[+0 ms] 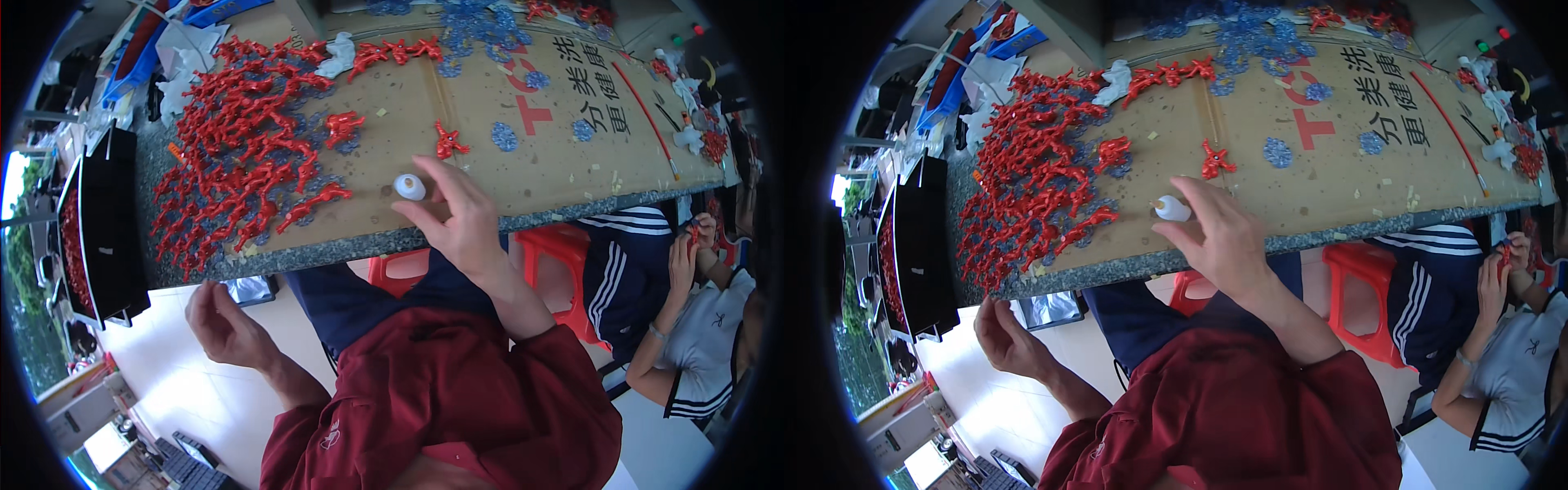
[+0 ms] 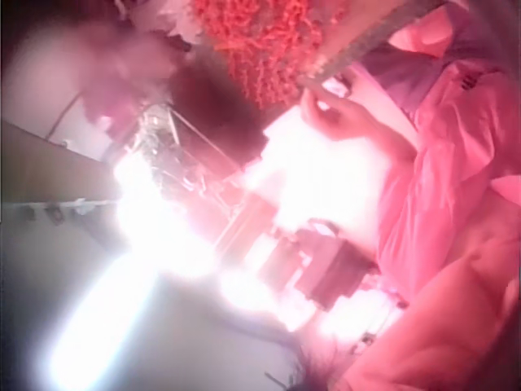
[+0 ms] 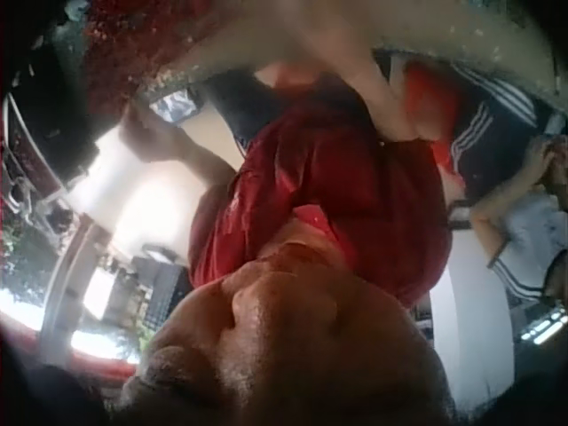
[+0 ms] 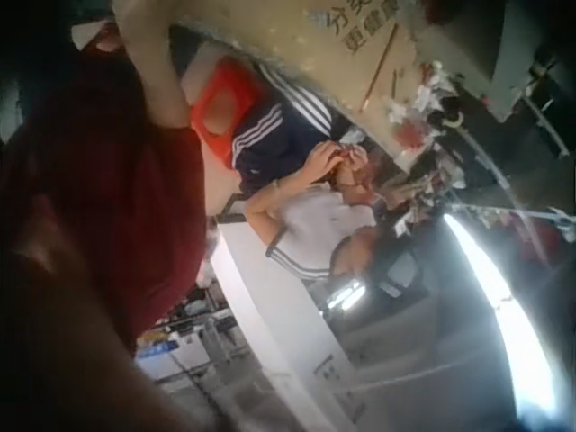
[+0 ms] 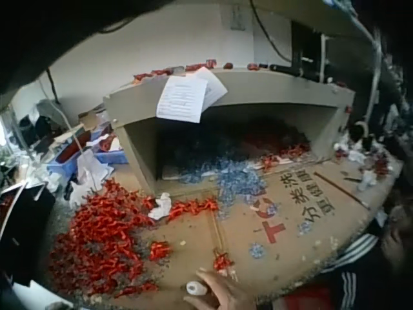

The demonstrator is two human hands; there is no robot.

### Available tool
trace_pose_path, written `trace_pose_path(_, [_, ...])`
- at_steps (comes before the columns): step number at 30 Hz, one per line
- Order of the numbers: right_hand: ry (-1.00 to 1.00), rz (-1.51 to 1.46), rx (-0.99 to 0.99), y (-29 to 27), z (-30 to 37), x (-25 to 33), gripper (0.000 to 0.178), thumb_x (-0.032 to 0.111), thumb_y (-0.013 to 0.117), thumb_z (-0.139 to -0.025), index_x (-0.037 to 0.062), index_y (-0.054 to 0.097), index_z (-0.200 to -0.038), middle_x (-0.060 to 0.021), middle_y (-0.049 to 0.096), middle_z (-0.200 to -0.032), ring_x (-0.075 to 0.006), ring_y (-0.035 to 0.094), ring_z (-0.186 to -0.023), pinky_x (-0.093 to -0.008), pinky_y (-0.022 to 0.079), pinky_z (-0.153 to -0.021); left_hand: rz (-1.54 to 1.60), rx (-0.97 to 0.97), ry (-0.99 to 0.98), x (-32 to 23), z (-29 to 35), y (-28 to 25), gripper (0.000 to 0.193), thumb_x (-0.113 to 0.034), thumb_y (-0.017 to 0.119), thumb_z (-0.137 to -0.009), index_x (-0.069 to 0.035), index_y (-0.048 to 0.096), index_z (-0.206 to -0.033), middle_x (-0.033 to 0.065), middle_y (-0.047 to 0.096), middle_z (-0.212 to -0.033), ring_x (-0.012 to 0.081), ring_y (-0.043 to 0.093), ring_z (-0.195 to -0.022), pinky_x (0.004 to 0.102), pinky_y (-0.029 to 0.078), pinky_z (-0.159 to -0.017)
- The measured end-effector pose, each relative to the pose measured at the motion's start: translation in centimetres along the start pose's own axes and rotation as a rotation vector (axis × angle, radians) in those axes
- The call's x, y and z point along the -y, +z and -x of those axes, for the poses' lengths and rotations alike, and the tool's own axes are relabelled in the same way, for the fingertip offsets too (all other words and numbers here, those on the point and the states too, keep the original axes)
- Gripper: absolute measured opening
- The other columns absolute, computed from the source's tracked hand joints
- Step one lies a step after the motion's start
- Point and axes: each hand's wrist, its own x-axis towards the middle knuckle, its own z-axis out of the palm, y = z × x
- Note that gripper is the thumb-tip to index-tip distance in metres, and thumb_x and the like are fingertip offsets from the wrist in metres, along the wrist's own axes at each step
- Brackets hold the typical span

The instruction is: The person assembles plastic figurines by picking up toy parts, applying glue from a bottle to each piece, and attaching them onto translucent plastic bases by hand before placing the assembled figures into a bin.

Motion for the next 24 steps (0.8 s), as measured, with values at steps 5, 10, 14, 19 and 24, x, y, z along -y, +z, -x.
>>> trace_pose_path(5, [-0.114, 0.027, -0.049, -1.4, 0.3, -1.1, 0.031, 0.010, 0.070, -0.070, 0.0024, 0.057, -0.097, -0.0093, 0.060, -0.088, -0.0226, 0.056, -0.070, -0.0323, 0.045, -0.059, 0.234, 0.648, -0.063, -6.4, 3.2, 7.1, 0.020, 0.012, 0.056, -0.075, 0.003, 0.060, -0.093, 0.0119, 0.059, -0.086, 0.0180, 0.057, -0.073, 0.0235, 0.045, -0.067])
trace_pose_path(10, [0.156, -0.209, -0.144, -5.5, 2.6, -2.4, 0.026, 0.007, 0.066, -0.074, 0.0008, 0.055, -0.097, -0.0110, 0.058, -0.084, -0.0210, 0.057, -0.073, -0.0274, 0.045, -0.062, 0.198, 0.756, 0.221, -9.5, 3.2, 16.9, 0.023, 0.002, 0.055, -0.080, 0.002, 0.058, -0.102, 0.0136, 0.058, -0.089, 0.0176, 0.058, -0.070, 0.0236, 0.046, -0.064])
trace_pose_path(14, [0.242, -0.189, -0.106, -7.1, 3.7, -3.1, 0.029, 0.010, 0.065, -0.077, -0.0003, 0.055, -0.102, -0.0108, 0.059, -0.086, -0.0194, 0.057, -0.074, -0.0267, 0.045, -0.063, 0.062, 0.969, 0.259, -9.2, 3.4, 20.1, 0.027, -0.003, 0.061, -0.077, 0.001, 0.058, -0.103, 0.0118, 0.058, -0.087, 0.0175, 0.058, -0.070, 0.0249, 0.046, -0.063])
trace_pose_path(19, [0.237, -0.223, -0.190, -7.1, 4.4, -3.3, 0.033, 0.015, 0.068, -0.077, -0.0007, 0.056, -0.104, -0.0113, 0.060, -0.092, -0.0174, 0.058, -0.078, -0.0258, 0.045, -0.065, 0.277, 1.219, -0.010, -9.0, 3.6, 18.2, 0.029, -0.005, 0.061, -0.079, 0.000, 0.055, -0.107, 0.0087, 0.059, -0.093, 0.0167, 0.059, -0.073, 0.0267, 0.048, -0.065])
trace_pose_path(24, [0.230, -0.321, -0.145, -8.1, 5.2, -2.0, 0.034, 0.016, 0.069, -0.077, -0.0012, 0.056, -0.103, -0.0118, 0.061, -0.091, -0.0168, 0.059, -0.079, -0.0250, 0.046, -0.067, 1.208, 1.132, -1.333, -9.0, 5.3, 12.7, 0.030, -0.007, 0.051, -0.088, -0.006, 0.043, -0.117, 0.0095, 0.057, -0.091, 0.0172, 0.061, -0.072, 0.0236, 0.051, -0.062])
